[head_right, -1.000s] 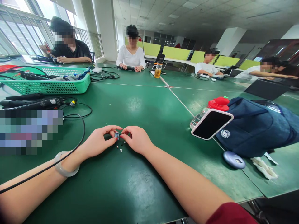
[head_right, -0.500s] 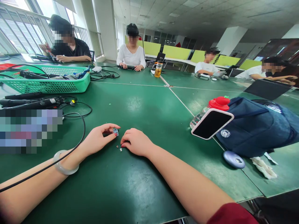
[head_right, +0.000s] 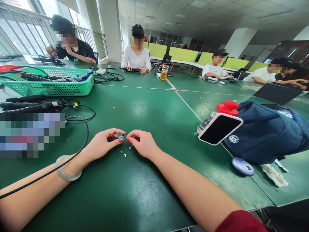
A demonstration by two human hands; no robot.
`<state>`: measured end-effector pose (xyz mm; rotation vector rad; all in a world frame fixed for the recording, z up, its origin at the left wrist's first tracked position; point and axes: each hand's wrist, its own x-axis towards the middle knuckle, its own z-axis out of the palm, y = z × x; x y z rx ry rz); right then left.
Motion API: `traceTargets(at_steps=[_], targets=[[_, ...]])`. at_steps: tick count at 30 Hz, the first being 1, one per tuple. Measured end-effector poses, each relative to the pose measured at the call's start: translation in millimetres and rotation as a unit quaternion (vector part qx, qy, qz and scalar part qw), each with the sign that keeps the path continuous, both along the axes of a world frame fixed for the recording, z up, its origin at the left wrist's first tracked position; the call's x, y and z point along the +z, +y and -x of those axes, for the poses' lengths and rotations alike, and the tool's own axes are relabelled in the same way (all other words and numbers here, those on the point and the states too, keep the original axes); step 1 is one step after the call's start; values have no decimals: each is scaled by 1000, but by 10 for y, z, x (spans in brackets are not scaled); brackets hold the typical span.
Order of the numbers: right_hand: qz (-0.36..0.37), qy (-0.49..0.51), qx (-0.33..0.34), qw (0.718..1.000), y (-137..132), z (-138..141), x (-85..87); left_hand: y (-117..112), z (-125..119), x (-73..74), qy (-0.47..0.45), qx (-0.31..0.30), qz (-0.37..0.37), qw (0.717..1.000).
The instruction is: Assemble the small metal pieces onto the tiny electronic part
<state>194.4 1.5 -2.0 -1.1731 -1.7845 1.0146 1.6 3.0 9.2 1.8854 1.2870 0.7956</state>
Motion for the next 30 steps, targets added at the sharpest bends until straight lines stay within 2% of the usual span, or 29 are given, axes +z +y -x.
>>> traceTargets(at_steps=[6,11,16,22,25,30], targets=[[-64,-3,0,998,-48,13,42,-11,-22,18,-60,-5,58,996],[-164,-34,16,986,-84,12,65,-34,-48,47,-119,-12,111,987],[-285,-41,17,957,-93,2,31,-49,-71,67,-205,-10,153,967],[-389,-87,-10,917,-103,-11,31,-61,-71,63,-285,-40,187,939],[-394,-106,-18,913,-95,-24,25,-63,-67,63,-286,-51,203,935],[-310,-131,-30,941,-61,-49,14,-37,-71,51,-292,-21,218,931]])
